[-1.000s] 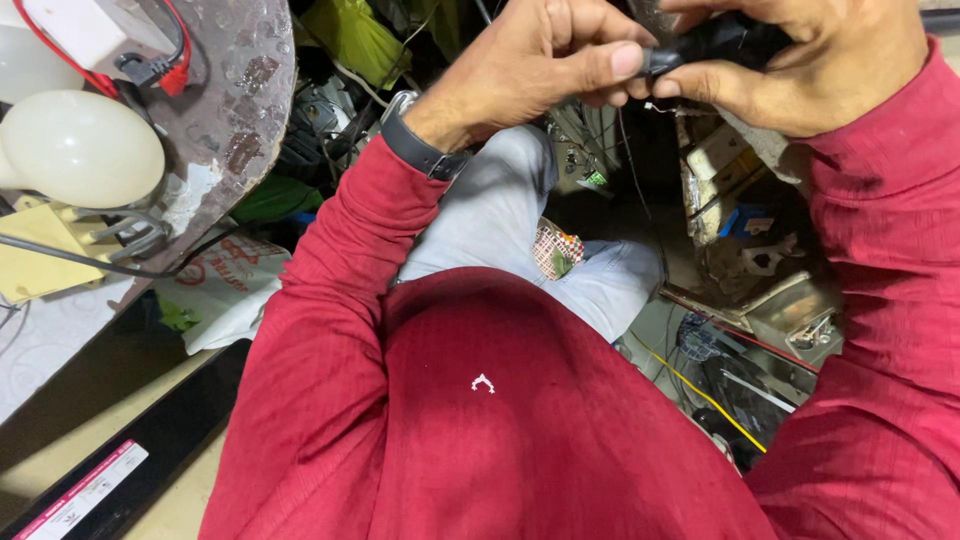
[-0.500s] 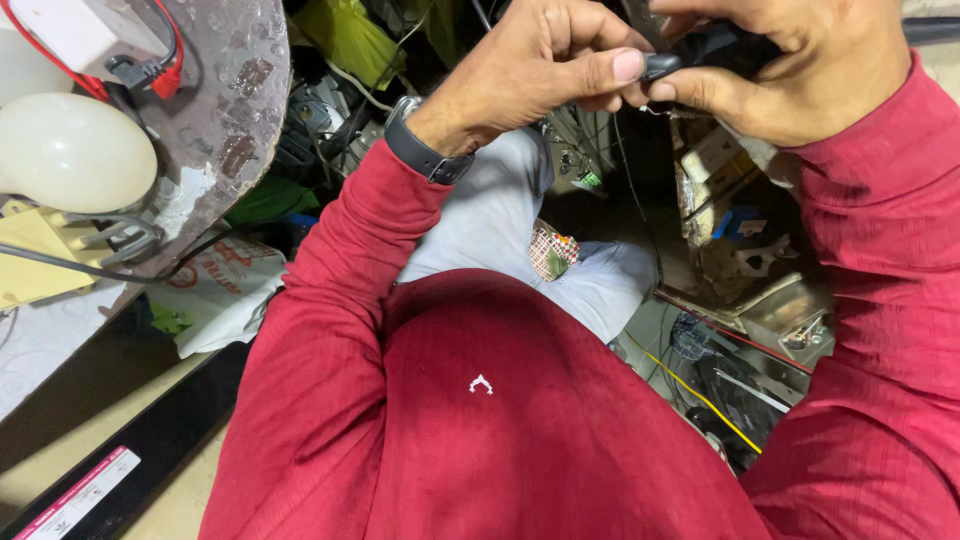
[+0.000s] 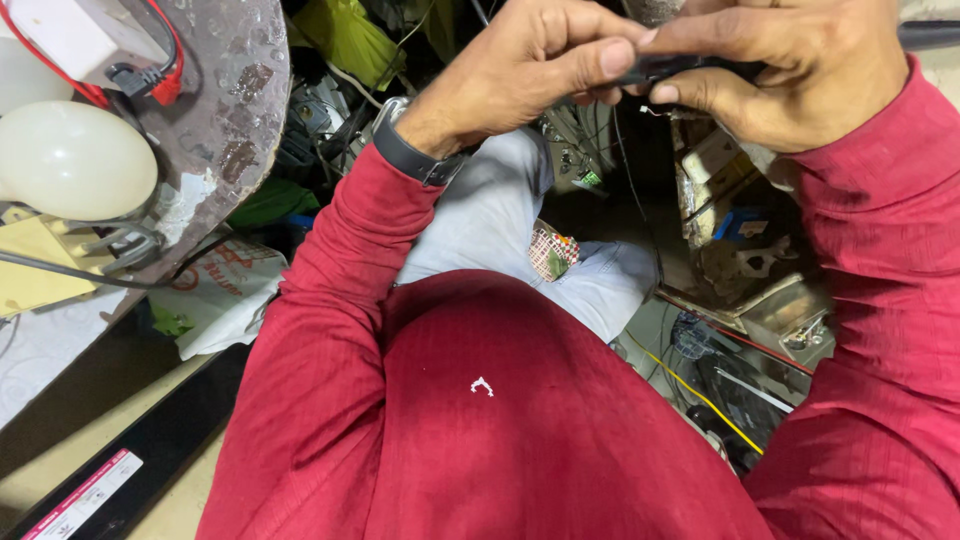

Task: The person sits on the floor and repairs a black power cable by stripping the outer sheath, twisting the internal wires, and wrapping the connection with black electrical tape. The person repeatedly adjusts and re-wraps the taped section to secure the joint.

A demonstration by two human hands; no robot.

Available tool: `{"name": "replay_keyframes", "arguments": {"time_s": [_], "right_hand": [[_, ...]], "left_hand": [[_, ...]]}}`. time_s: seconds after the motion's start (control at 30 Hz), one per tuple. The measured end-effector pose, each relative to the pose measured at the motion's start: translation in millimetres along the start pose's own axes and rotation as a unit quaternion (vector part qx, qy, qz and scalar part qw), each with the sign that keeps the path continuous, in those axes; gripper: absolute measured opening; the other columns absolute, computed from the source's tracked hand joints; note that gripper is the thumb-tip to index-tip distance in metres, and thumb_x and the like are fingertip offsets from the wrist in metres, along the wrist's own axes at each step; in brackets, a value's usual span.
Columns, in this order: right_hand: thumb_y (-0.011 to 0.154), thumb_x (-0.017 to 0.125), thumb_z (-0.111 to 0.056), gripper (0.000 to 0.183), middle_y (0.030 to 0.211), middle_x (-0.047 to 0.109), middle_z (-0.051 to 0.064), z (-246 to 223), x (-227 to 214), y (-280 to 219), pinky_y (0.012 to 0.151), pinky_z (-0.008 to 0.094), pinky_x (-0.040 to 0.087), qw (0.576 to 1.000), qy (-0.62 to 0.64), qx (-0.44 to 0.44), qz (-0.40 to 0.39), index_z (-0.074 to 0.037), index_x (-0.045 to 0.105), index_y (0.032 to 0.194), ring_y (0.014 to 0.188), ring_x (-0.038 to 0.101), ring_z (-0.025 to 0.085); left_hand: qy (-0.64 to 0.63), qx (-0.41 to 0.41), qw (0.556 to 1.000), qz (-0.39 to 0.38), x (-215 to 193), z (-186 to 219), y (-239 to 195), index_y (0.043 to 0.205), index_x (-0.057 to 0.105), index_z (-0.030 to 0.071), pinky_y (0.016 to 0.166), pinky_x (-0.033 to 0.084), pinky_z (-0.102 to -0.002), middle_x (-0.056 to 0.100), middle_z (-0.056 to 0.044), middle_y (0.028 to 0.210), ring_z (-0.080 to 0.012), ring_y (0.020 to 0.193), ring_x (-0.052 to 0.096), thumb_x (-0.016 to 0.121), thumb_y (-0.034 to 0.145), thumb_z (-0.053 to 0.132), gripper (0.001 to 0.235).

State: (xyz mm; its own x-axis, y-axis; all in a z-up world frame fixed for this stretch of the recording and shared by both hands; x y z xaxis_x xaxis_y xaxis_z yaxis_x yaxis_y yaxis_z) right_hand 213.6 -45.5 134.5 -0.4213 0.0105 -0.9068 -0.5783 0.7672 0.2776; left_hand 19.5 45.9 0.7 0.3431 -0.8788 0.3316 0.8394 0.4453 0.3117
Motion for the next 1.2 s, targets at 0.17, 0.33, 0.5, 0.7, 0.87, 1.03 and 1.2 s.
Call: {"name": "replay_keyframes", "arguments": {"time_s": [0.17, 0.33, 0.5, 0.7, 0.87, 1.03, 1.2], "right_hand": [[0.093, 0.087, -0.003, 0.019, 0.100, 0.072, 0.013, -1, 2, -1, 0.074, 0.029, 0.052, 1.000, -0.010, -0.011, -0.003, 0.001, 0.077, 0.108, 0.087, 0.069, 0.023], [0.095, 0.087, -0.008, 0.020, 0.101, 0.072, 0.011, 1, 3, -5, 0.075, 0.029, 0.053, 1.000, -0.006, -0.019, 0.004, 0.000, 0.075, 0.109, 0.087, 0.070, 0.022], [0.092, 0.089, -0.017, 0.026, 0.099, 0.073, 0.011, 6, 5, -8, 0.074, 0.033, 0.054, 1.000, -0.006, -0.021, 0.020, -0.002, 0.074, 0.109, 0.085, 0.071, 0.025], [0.091, 0.089, -0.026, 0.031, 0.094, 0.072, 0.011, 14, -12, 7, 0.072, 0.036, 0.056, 0.995, 0.084, -0.020, 0.056, -0.006, 0.073, 0.107, 0.087, 0.073, 0.029], [0.087, 0.085, -0.028, 0.027, 0.098, 0.073, 0.007, 12, -14, 2, 0.080, 0.039, 0.054, 0.997, 0.058, -0.014, 0.046, -0.010, 0.072, 0.102, 0.092, 0.071, 0.028], [0.086, 0.084, -0.026, 0.022, 0.096, 0.073, 0.005, 10, -9, 0, 0.079, 0.038, 0.051, 0.998, 0.050, -0.012, 0.038, -0.011, 0.072, 0.097, 0.091, 0.071, 0.026], [0.087, 0.083, -0.024, 0.021, 0.099, 0.074, 0.005, 12, -7, -3, 0.081, 0.037, 0.053, 0.996, 0.076, -0.012, 0.047, -0.011, 0.073, 0.100, 0.094, 0.071, 0.024]], "left_hand": [[0.007, 0.025, 1.000, 0.012, -1, -3, -8, 0.146, 0.059, -0.004, 0.098, 0.058, -0.024, 0.073, -0.004, 0.123, -0.0061, 0.108, 0.068, 0.070, 0.113, 0.024, 0.044], [-0.015, -0.023, 0.998, 0.048, 6, -5, 0, 0.137, 0.067, -0.005, 0.087, 0.060, -0.025, 0.075, -0.006, 0.111, -0.0082, 0.094, 0.069, 0.074, 0.107, 0.019, 0.039], [0.055, 0.027, 0.998, 0.021, 14, 8, -5, 0.142, 0.064, -0.004, 0.099, 0.059, -0.027, 0.075, -0.008, 0.123, -0.0097, 0.109, 0.069, 0.075, 0.111, 0.020, 0.041], [0.452, 0.204, 0.858, 0.133, 51, 44, -10, 0.125, 0.067, -0.004, 0.084, 0.056, -0.038, 0.073, -0.018, 0.112, -0.0329, 0.095, 0.070, 0.078, 0.097, 0.012, 0.033], [0.405, 0.211, 0.873, 0.169, 62, 46, -2, 0.120, 0.070, -0.003, 0.082, 0.058, -0.036, 0.074, -0.016, 0.107, -0.0287, 0.093, 0.072, 0.074, 0.096, 0.004, 0.025], [0.349, 0.162, 0.907, 0.169, 58, 39, -1, 0.114, 0.073, -0.001, 0.075, 0.057, -0.033, 0.077, -0.014, 0.098, -0.0250, 0.083, 0.073, 0.074, 0.094, 0.004, 0.021], [0.457, 0.224, 0.847, 0.155, 65, 47, -6, 0.121, 0.070, 0.000, 0.080, 0.057, -0.036, 0.075, -0.015, 0.104, -0.0288, 0.092, 0.072, 0.075, 0.096, 0.005, 0.026]]}}
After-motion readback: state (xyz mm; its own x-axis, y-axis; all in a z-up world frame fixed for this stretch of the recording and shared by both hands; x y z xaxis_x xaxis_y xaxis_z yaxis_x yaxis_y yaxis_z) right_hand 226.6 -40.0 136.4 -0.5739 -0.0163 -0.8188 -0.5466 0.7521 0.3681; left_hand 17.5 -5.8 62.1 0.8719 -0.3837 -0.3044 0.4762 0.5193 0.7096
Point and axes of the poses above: each hand's wrist, its own y-axis towards the middle knuckle, its own x-axis out of the palm, z = x × y, the point moved 2 cm from there along y, towards the middle knuckle
